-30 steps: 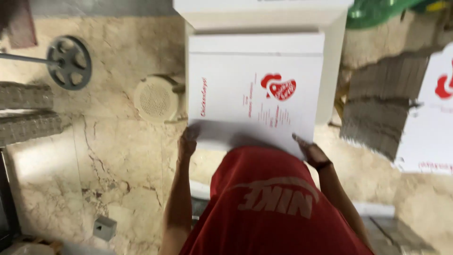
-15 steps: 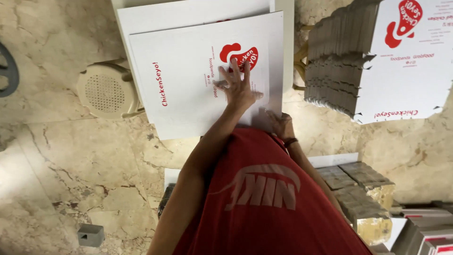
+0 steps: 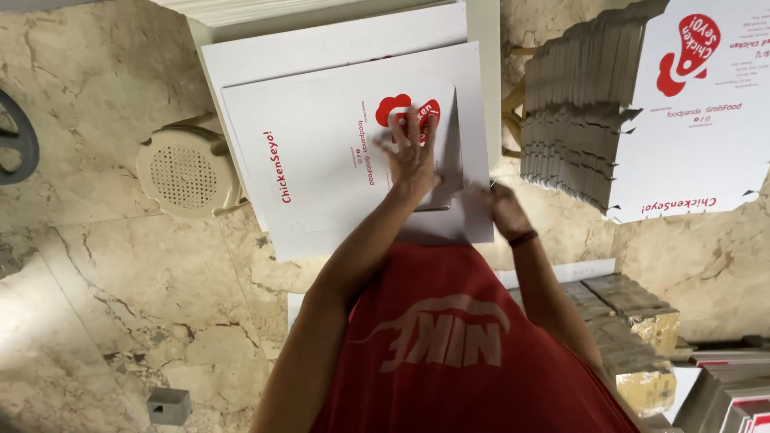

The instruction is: Removing the perforated excess strips from flat cardboard box templates and stacking them.

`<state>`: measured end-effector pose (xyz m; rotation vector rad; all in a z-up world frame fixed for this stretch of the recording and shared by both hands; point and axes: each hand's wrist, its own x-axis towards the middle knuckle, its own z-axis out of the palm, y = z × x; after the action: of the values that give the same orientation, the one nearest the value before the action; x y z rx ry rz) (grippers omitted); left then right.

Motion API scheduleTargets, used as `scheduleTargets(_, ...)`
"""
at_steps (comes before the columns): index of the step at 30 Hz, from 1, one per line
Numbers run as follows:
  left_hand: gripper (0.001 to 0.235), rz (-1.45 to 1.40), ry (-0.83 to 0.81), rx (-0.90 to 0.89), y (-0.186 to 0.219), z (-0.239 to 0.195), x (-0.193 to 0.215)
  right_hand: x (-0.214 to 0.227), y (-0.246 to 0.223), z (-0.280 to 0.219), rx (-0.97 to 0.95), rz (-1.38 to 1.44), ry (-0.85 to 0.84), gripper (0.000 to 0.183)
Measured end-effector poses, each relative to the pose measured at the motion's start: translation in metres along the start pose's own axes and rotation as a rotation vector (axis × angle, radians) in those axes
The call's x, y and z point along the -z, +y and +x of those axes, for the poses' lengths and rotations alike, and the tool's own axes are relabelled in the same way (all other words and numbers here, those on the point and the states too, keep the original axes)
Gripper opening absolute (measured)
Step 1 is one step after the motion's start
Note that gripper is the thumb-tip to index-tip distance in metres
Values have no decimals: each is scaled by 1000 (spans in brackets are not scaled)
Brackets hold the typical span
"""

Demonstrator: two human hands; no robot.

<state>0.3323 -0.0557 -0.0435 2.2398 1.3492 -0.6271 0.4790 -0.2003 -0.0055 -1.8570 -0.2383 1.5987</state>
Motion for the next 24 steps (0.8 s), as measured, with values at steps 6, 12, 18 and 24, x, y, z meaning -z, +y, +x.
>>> scheduleTargets(6, 127, 218, 63, -379, -14, 5, 26, 21, -76, 115, 13, 117, -82, 68)
scheduleTargets(12, 112, 257, 99, -362, -13, 3, 30, -4, -118, 150, 209, -419, -46, 48)
scheduleTargets(18, 94, 274, 39, -339, -11, -2, 39, 0, -128, 115, 696, -801, -151, 68)
scheduleTargets(24, 93, 140, -129, -205, -53, -3, 76, -48, -167, 87, 121, 105, -111, 32)
